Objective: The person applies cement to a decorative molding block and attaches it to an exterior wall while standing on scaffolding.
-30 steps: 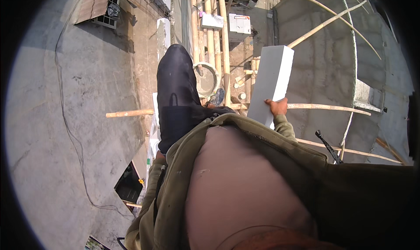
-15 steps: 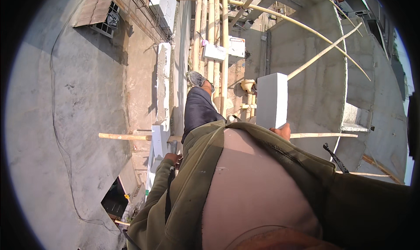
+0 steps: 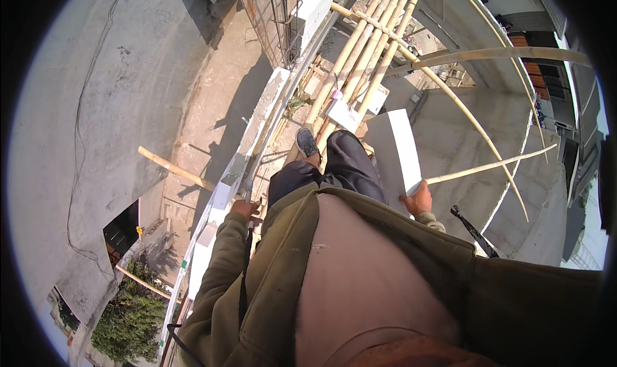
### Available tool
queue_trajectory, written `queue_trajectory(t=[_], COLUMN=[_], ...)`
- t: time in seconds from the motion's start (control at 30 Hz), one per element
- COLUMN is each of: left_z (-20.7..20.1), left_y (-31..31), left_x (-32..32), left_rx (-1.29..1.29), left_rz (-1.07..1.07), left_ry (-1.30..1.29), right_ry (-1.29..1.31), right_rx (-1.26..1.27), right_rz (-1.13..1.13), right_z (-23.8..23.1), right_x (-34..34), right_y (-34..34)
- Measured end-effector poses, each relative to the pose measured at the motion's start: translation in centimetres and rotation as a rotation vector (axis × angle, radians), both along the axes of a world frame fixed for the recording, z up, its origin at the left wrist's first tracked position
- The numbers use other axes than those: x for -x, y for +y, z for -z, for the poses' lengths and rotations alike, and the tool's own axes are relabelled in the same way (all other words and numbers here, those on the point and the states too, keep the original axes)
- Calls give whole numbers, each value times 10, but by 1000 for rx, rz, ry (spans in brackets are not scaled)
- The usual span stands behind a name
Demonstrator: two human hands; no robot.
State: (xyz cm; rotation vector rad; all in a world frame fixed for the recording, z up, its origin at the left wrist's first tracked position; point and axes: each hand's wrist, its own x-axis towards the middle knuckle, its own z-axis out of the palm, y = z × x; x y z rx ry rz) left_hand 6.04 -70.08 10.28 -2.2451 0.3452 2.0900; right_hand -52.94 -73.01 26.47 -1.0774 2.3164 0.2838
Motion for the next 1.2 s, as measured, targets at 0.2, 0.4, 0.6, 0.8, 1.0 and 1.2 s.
queue_trajectory(t=[0.2, 0.4, 0.6, 0.8, 1.0, 1.2], left_z=[-72, -60, -31, -11, 32, 63], left_y=[18, 104, 130, 60, 32, 30], left_x=[41, 120, 225, 293, 312, 336], left_rx=[-16, -59, 85, 74, 147, 138], left_rz=[-493, -707, -536, -402, -265, -377], left_ry=[-87, -211, -372, -461, -428, -424], right_ry=[-70, -126, -271, -453, -691, -565], right_rx=[-12, 4, 61, 284, 461, 391], right_rz=[-430, -943, -1326, -1660, -1844, -2201], right_z=[-40, -67, -116, -148, -168, -110], right_x=[-24, -105, -239, -368, -496, -585], right_y=[-144, -272, -338, -343, -332, -300])
